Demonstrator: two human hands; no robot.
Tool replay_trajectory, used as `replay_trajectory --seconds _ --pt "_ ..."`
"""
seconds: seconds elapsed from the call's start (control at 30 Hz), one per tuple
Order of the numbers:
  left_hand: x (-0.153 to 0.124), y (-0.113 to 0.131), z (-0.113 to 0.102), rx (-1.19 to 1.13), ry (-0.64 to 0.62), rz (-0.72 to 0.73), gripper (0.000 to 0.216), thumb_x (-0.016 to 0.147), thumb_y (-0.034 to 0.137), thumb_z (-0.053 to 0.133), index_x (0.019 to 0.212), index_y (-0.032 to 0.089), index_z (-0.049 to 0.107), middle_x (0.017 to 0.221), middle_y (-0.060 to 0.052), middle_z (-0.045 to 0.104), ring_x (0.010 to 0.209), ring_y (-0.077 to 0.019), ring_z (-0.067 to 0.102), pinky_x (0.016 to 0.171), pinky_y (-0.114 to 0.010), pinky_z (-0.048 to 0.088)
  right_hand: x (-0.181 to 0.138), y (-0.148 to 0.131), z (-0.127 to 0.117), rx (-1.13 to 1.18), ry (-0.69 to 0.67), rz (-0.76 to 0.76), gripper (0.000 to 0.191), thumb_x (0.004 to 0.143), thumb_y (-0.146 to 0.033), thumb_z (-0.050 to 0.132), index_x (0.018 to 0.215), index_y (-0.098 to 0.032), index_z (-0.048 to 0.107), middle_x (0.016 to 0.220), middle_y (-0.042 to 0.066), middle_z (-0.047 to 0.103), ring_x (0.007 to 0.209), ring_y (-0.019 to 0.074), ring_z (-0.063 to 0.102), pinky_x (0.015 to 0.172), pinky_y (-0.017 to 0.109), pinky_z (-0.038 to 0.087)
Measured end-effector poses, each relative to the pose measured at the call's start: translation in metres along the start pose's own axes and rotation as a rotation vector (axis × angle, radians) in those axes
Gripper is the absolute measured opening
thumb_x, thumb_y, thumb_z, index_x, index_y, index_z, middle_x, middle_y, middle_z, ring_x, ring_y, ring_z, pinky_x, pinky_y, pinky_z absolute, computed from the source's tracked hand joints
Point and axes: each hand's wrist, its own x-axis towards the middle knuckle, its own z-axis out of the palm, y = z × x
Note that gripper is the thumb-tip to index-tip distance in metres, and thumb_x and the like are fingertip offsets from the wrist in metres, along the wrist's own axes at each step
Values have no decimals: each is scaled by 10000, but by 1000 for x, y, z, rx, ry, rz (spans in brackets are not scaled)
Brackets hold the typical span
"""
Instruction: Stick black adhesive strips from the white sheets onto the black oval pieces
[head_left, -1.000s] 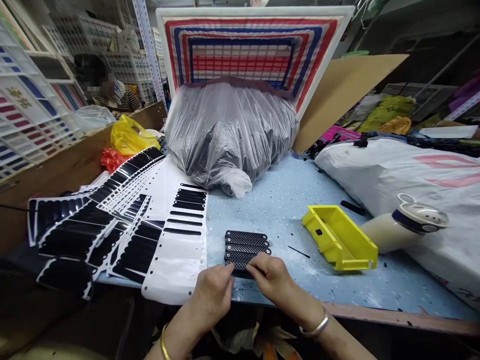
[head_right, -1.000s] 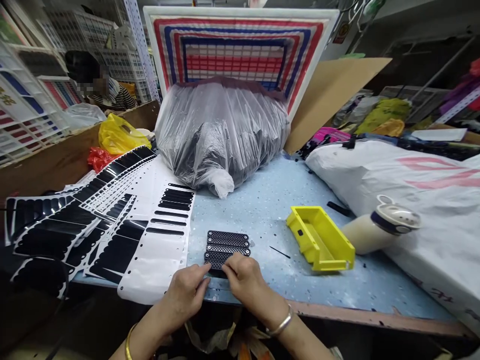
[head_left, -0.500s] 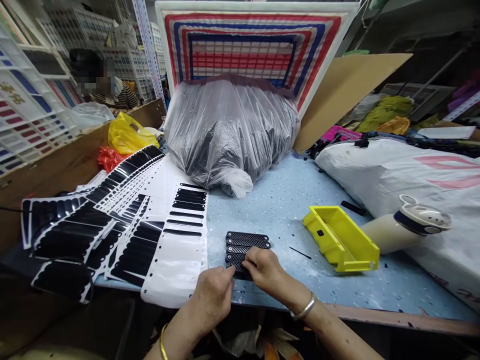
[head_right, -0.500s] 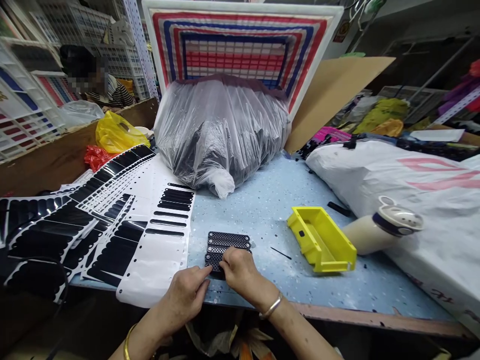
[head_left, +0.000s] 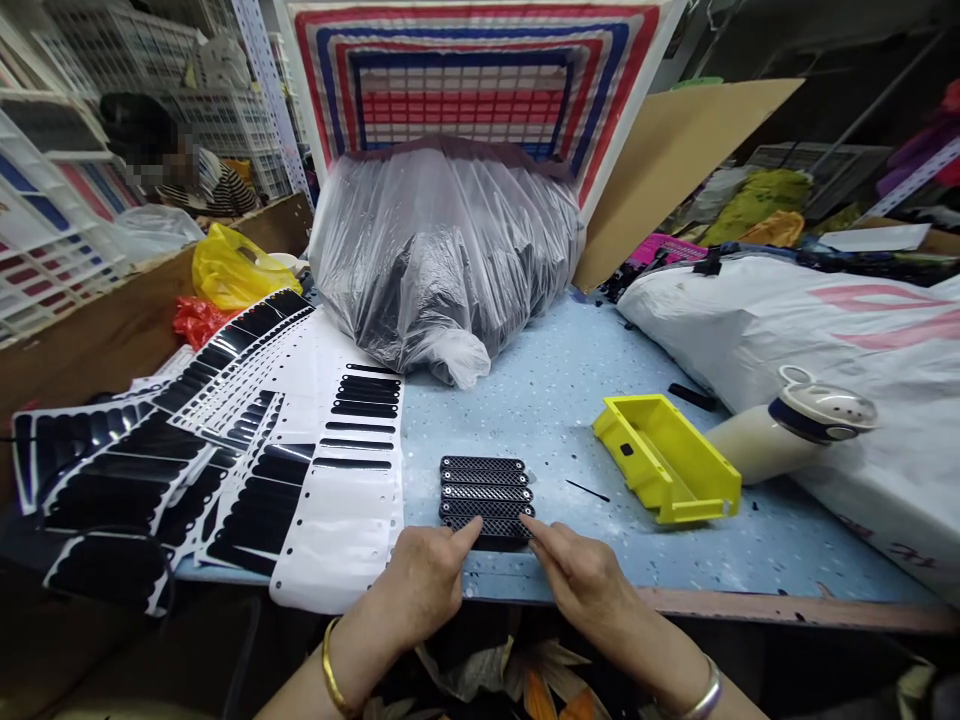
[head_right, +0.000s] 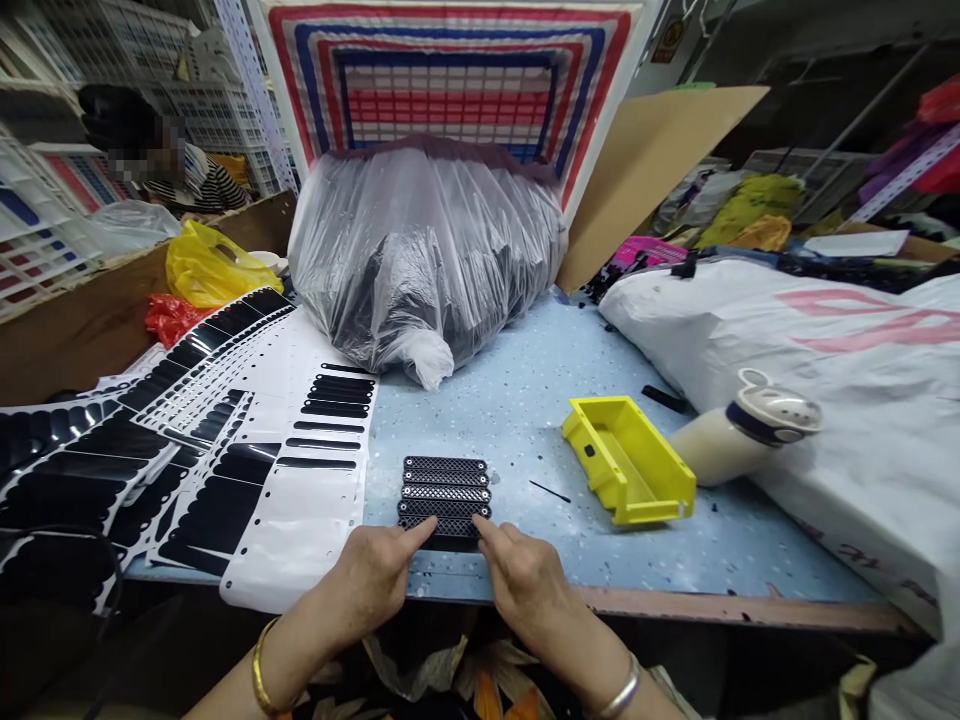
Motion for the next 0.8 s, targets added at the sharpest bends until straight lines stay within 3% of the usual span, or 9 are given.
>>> replay_trajectory --seconds 0.2,0.37,0.6,0.8 --pt "-16 -10 -3 28 -21 -3 628 723 -23 430 1328 77 567 698 -88 723 558 -233 685 524 -342 588 -8 0 17 -18 -10 -33 408 998 -167 312 1305 -134 580 767 89 676 662 206 643 608 339 539" --pt "-32 -22 -4 -108 29 -86 629 758 -15 412 1353 125 557 755 -72 750 608 -207 701 587 -321 593 -12 4 25 -72 -44 -64 422 996 -134 292 1317 -67 558 786 117 691 666 232 657 603 365 541" --pt "-29 -20 -7 -368 35 -236 500 847 64 445 1305 150 627 826 -91 787 605 -184 713 606 -282 576 -12 5 27 -137 -61 -52 439 965 -115 299 1308 -68 570 821 132 716 701 245 689 621 364 558" --pt "-30 -18 -5 -303 -23 -218 526 841 96 448 1350 67 578 694 -108 751 563 -235 687 585 -345 566 -11 4 26 -107 -32 -91 435 945 -100 325 1296 -74 580 755 109 708 622 231 676 555 341 543"
